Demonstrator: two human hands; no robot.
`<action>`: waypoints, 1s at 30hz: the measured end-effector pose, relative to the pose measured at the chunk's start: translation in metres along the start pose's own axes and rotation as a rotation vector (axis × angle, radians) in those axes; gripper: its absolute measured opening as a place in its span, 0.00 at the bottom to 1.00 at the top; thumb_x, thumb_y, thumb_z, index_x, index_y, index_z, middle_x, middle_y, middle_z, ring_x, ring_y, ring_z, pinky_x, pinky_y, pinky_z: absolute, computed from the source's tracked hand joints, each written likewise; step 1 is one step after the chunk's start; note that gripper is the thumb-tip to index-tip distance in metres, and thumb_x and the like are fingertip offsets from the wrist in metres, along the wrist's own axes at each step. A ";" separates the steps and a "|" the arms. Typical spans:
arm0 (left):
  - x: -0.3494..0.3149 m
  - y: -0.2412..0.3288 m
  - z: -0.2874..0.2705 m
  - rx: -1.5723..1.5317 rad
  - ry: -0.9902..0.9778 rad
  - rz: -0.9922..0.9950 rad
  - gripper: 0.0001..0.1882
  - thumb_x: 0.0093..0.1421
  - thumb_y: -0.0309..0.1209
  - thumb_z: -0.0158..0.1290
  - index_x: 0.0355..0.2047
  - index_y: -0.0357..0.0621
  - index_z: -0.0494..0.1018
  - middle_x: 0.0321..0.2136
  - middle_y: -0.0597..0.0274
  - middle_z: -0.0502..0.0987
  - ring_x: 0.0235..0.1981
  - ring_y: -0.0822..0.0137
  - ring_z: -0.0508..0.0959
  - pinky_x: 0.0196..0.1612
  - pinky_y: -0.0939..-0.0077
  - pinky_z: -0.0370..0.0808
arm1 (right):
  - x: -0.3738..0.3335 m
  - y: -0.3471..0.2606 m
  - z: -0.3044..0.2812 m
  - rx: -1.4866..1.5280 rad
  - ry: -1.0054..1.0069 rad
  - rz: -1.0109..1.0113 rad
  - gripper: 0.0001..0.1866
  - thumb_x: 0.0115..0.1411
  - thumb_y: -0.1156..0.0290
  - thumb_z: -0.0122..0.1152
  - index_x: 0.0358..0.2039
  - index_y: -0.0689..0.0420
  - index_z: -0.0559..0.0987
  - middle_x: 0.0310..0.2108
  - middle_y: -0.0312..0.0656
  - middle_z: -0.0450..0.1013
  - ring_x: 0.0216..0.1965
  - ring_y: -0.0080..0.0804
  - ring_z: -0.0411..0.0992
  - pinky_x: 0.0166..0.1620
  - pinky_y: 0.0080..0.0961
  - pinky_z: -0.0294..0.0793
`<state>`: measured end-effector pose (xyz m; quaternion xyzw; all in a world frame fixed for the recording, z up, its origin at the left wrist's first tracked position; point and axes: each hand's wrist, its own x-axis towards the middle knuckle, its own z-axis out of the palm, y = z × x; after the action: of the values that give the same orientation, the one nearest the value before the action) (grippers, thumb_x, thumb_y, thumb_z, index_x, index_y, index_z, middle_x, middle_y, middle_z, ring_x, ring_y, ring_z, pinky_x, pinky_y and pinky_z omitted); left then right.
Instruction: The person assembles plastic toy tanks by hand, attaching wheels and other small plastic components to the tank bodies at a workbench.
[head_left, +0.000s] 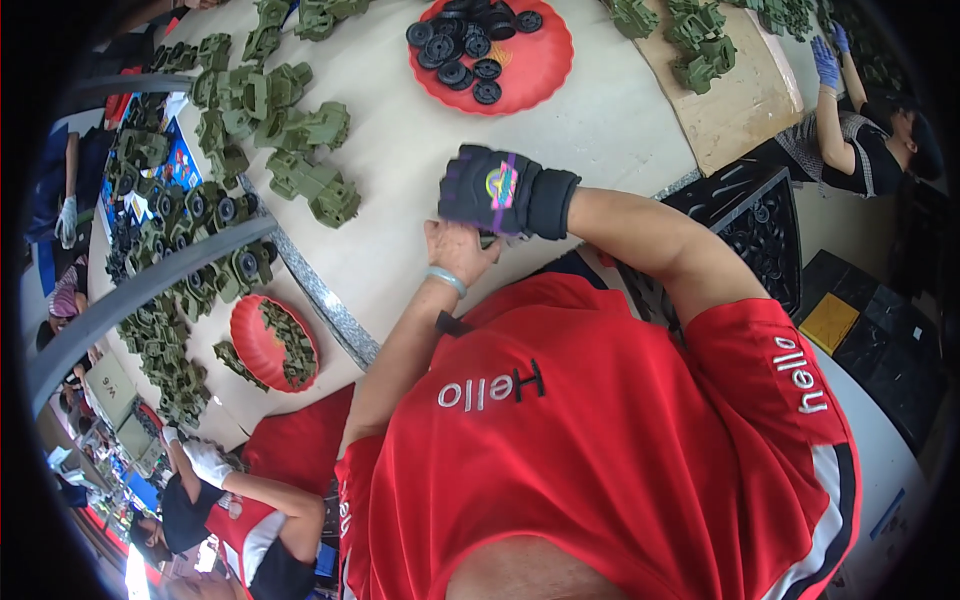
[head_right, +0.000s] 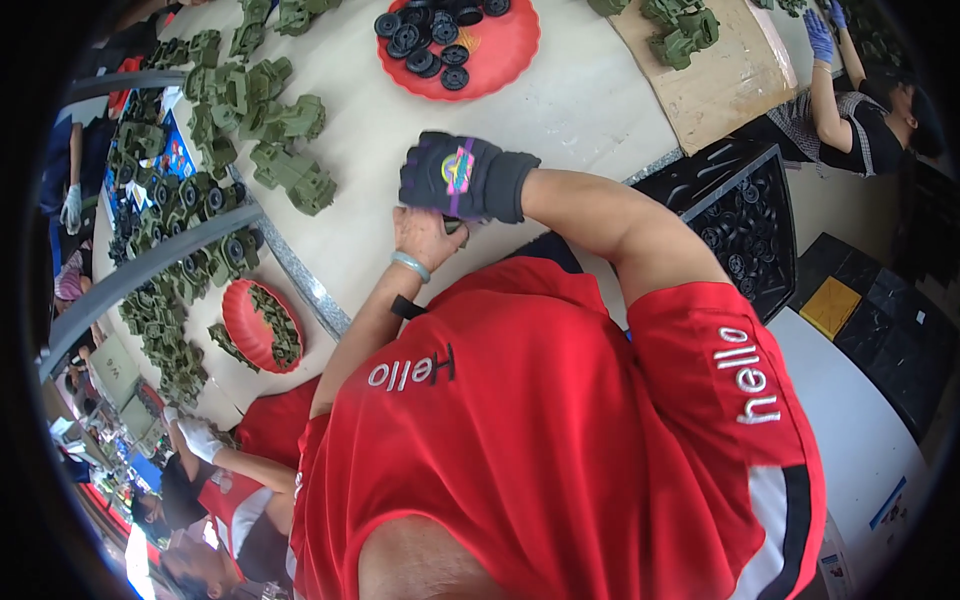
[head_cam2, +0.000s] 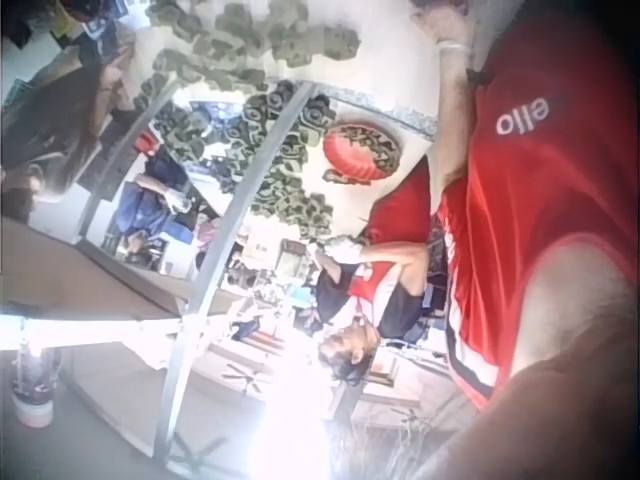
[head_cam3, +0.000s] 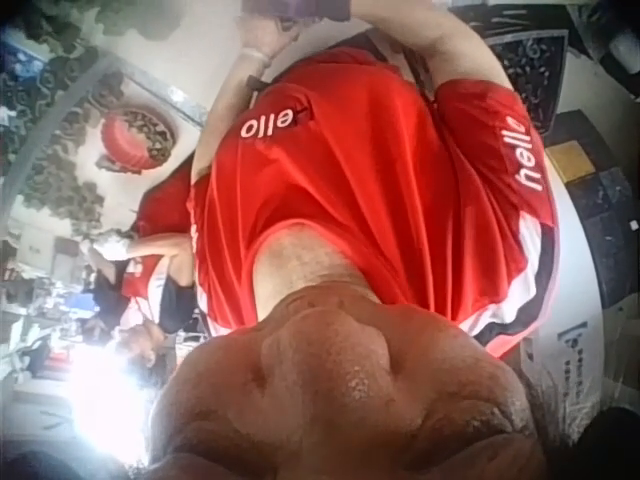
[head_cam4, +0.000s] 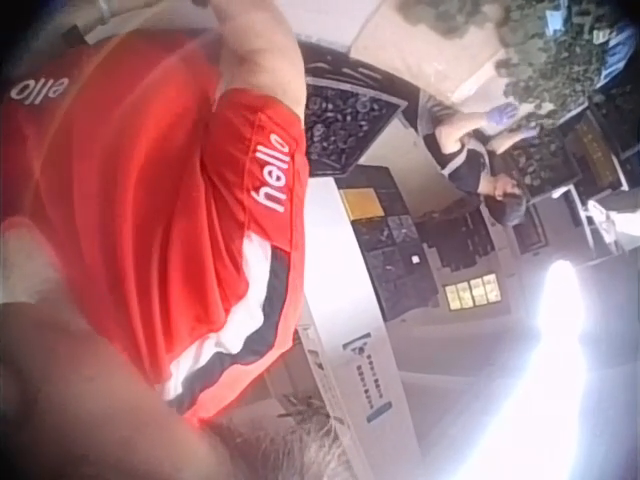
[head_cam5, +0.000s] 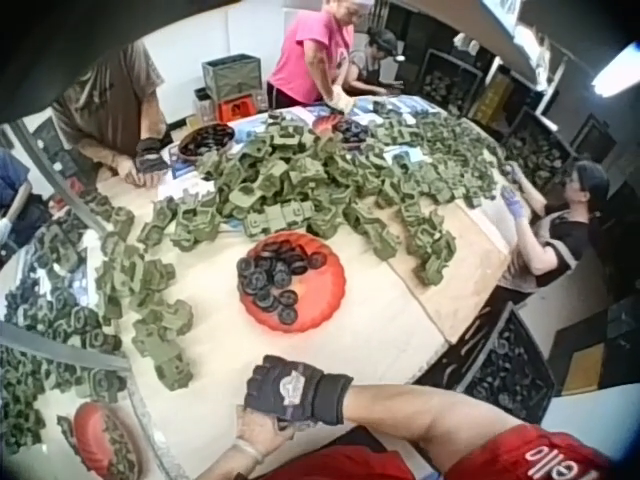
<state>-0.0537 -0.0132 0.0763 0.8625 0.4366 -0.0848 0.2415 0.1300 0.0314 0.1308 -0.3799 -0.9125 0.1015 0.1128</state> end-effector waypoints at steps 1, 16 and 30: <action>0.000 -0.005 0.005 -0.046 0.057 0.058 0.39 0.52 0.53 0.63 0.55 0.35 0.73 0.54 0.50 0.75 0.57 0.52 0.73 0.57 0.54 0.67 | 0.000 0.000 0.001 0.018 0.005 -0.079 0.15 0.54 0.60 0.60 0.40 0.51 0.79 0.39 0.40 0.77 0.43 0.40 0.76 0.47 0.43 0.75; 0.006 -0.024 0.046 -0.379 0.156 0.123 0.47 0.43 0.40 0.70 0.61 0.33 0.65 0.58 0.41 0.71 0.60 0.44 0.71 0.62 0.50 0.66 | 0.016 0.002 0.004 0.016 -0.092 0.107 0.14 0.51 0.64 0.64 0.39 0.51 0.81 0.41 0.43 0.79 0.49 0.43 0.77 0.56 0.41 0.73; -0.006 0.013 0.048 -0.839 0.300 -0.424 0.46 0.48 0.37 0.73 0.63 0.35 0.64 0.56 0.45 0.73 0.57 0.47 0.74 0.58 0.52 0.71 | 0.014 0.054 0.001 0.256 0.305 0.447 0.15 0.54 0.66 0.66 0.42 0.55 0.79 0.39 0.51 0.77 0.44 0.53 0.75 0.47 0.48 0.74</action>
<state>-0.0441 -0.0477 0.0412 0.5858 0.6289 0.1764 0.4799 0.1568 0.0785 0.1170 -0.5650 -0.7585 0.1799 0.2704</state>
